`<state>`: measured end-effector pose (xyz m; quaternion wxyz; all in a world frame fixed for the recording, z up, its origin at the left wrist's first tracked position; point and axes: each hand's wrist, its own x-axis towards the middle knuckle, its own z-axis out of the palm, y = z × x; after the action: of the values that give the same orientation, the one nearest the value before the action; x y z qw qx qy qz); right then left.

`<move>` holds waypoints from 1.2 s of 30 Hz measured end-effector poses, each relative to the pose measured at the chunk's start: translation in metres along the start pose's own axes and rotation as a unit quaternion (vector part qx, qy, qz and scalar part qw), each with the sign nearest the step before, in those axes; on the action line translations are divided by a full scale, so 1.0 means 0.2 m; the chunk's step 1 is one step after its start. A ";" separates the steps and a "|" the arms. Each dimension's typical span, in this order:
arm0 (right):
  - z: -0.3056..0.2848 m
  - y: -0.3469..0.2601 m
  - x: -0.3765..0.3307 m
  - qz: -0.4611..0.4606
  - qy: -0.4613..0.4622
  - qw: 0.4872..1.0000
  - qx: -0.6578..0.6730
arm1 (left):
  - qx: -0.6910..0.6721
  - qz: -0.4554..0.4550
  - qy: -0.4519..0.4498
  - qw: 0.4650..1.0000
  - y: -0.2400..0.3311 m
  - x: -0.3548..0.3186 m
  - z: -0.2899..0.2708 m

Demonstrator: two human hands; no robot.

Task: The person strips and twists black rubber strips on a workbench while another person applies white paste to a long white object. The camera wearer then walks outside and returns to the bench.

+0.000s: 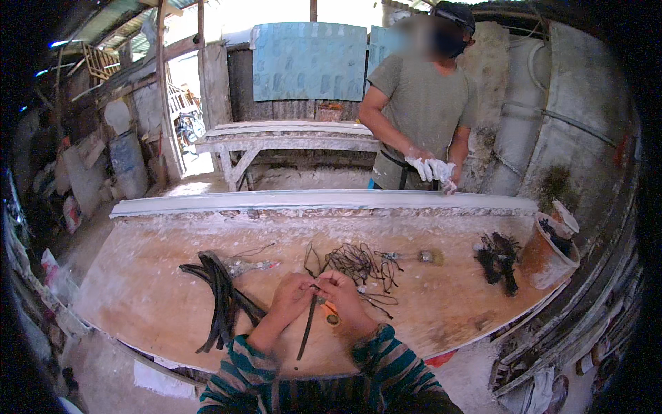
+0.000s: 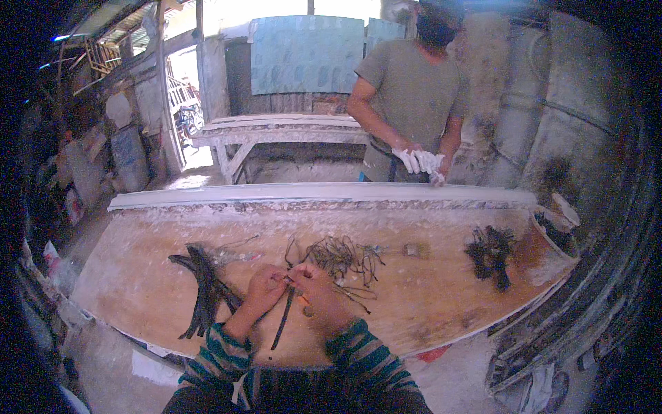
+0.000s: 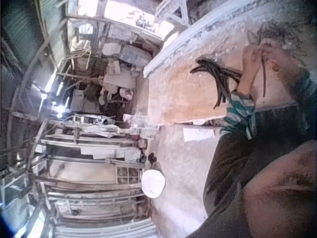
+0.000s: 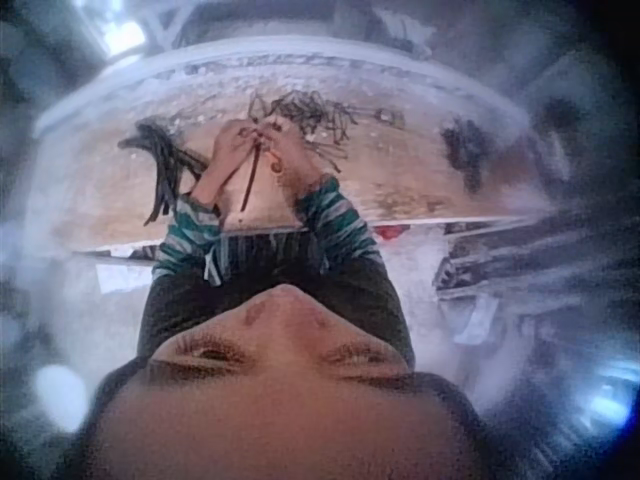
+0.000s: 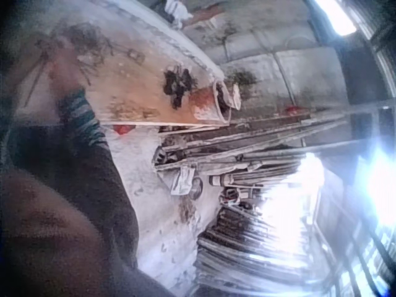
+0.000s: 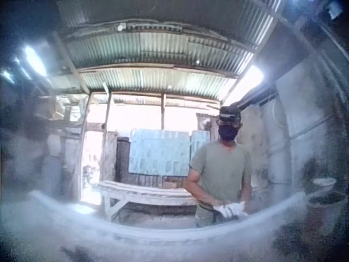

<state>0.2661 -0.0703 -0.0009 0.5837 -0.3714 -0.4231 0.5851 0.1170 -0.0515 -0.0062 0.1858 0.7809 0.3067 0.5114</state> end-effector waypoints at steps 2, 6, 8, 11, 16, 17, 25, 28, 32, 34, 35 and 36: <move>0.01 0.00 0.00 0.007 0.012 1.000 -0.008 | 0.015 0.009 -0.004 1.000 0.01 0.00 -0.01; -0.06 0.06 0.03 0.038 -0.042 0.994 0.094 | 0.029 0.039 -0.021 0.999 0.02 0.01 0.00; -0.08 0.07 0.04 0.035 -0.046 0.995 0.078 | 0.023 0.043 -0.023 0.999 0.02 0.01 0.01; -0.05 0.07 0.03 -0.014 -0.014 0.999 -0.046 | 0.005 0.021 -0.019 1.000 0.03 0.01 0.00; -0.04 0.10 0.04 -0.138 0.000 0.974 -0.181 | -0.036 -0.043 -0.022 0.998 0.03 0.00 -0.01; -0.04 0.11 0.04 -0.157 0.003 0.970 -0.185 | -0.050 -0.051 -0.023 0.997 0.03 0.00 0.00; -0.01 0.04 0.00 -0.224 0.005 0.937 -0.266 | -0.188 -0.102 0.000 0.977 0.03 -0.01 0.01; -0.02 0.02 0.01 -0.225 -0.005 0.931 -0.288 | -0.210 -0.103 0.010 0.972 0.04 0.00 0.01; -0.02 0.02 0.01 -0.222 -0.002 0.927 -0.302 | -0.226 -0.122 0.008 0.967 0.04 0.00 0.01; -0.02 0.02 0.01 -0.231 0.000 0.924 -0.305 | -0.243 -0.142 0.013 0.960 0.02 -0.01 0.02; -0.02 0.02 0.01 -0.235 0.001 0.923 -0.306 | -0.234 -0.135 0.013 0.963 0.02 -0.01 0.02; -0.02 0.01 0.00 -0.241 0.003 0.915 -0.325 | -0.226 -0.132 0.012 0.965 0.03 -0.01 0.01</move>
<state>0.2683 -0.0705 -0.0046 0.5553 -0.4288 -0.6649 0.2563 0.1206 -0.0578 -0.0051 0.4203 0.6649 0.2856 0.5474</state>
